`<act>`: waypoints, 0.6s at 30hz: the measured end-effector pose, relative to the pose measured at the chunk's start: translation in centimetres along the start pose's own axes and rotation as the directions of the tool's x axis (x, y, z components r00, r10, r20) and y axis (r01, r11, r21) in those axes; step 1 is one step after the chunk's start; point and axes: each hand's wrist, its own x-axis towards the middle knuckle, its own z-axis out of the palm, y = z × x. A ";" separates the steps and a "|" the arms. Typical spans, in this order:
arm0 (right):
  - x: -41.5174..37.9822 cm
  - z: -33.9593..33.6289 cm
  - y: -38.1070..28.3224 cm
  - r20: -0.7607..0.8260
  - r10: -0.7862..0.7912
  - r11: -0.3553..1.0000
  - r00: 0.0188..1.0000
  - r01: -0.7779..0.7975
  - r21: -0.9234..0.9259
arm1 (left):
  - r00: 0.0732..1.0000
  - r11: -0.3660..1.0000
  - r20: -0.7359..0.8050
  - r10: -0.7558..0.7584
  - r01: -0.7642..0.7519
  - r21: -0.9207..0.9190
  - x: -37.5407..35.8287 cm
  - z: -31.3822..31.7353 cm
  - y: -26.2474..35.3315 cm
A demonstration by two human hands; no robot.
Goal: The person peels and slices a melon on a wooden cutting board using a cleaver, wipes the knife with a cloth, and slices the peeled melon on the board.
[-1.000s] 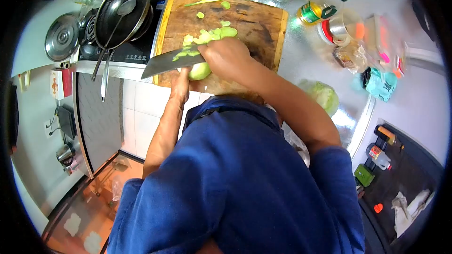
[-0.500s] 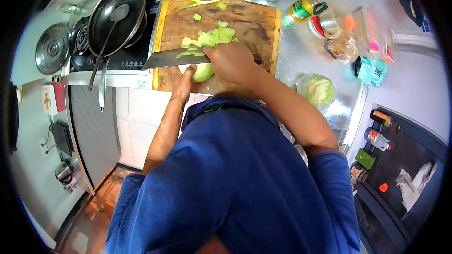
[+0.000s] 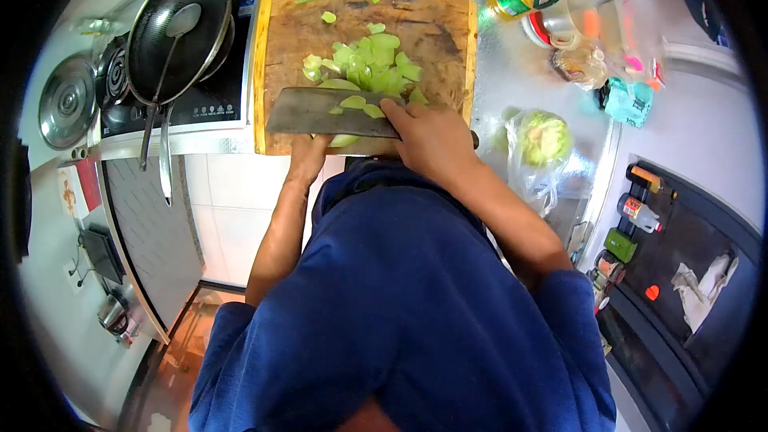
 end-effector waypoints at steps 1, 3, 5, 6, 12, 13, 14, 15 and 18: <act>-0.6 0.1 -0.2 0.008 0.014 1.000 1.000 -0.014 0.011 | 1.000 1.000 -0.011 -0.026 0.026 0.003 -0.2 0.2 0.0; -1.1 0.3 0.1 -0.100 -0.083 0.997 0.991 0.082 -0.017 | 0.999 0.983 -0.005 0.034 -0.033 0.181 -0.1 0.4 -0.3; -1.4 0.9 0.5 -0.092 -0.084 0.996 0.992 0.083 -0.014 | 1.000 0.982 0.021 -0.019 0.015 0.186 -0.7 0.4 -0.8; -1.6 1.2 0.7 -0.090 -0.094 0.996 0.991 0.093 -0.016 | 0.997 0.980 0.038 -0.064 0.055 0.190 -1.3 0.4 -0.4; -1.1 0.9 1.5 -0.102 -0.122 0.992 0.987 0.125 0.024 | 0.999 0.955 -0.025 -0.041 0.047 0.294 -1.6 1.1 -0.4; -1.1 0.9 1.6 -0.099 -0.117 0.992 0.988 0.121 0.035 | 0.998 0.953 -0.021 -0.062 0.066 0.294 -1.6 1.1 -0.3; -1.1 0.7 1.6 -0.078 -0.111 0.993 0.991 0.115 0.040 | 0.997 0.952 -0.020 -0.077 0.080 0.295 -1.7 1.1 -0.1; -1.1 0.6 1.7 -0.058 -0.109 0.993 0.992 0.111 0.043 | 0.996 0.952 -0.024 -0.088 0.091 0.293 -1.8 1.3 0.1; -0.8 0.0 1.8 -0.030 -0.107 0.992 0.994 0.109 0.064 | 0.993 0.948 -0.036 -0.114 0.119 0.294 -1.9 1.7 0.6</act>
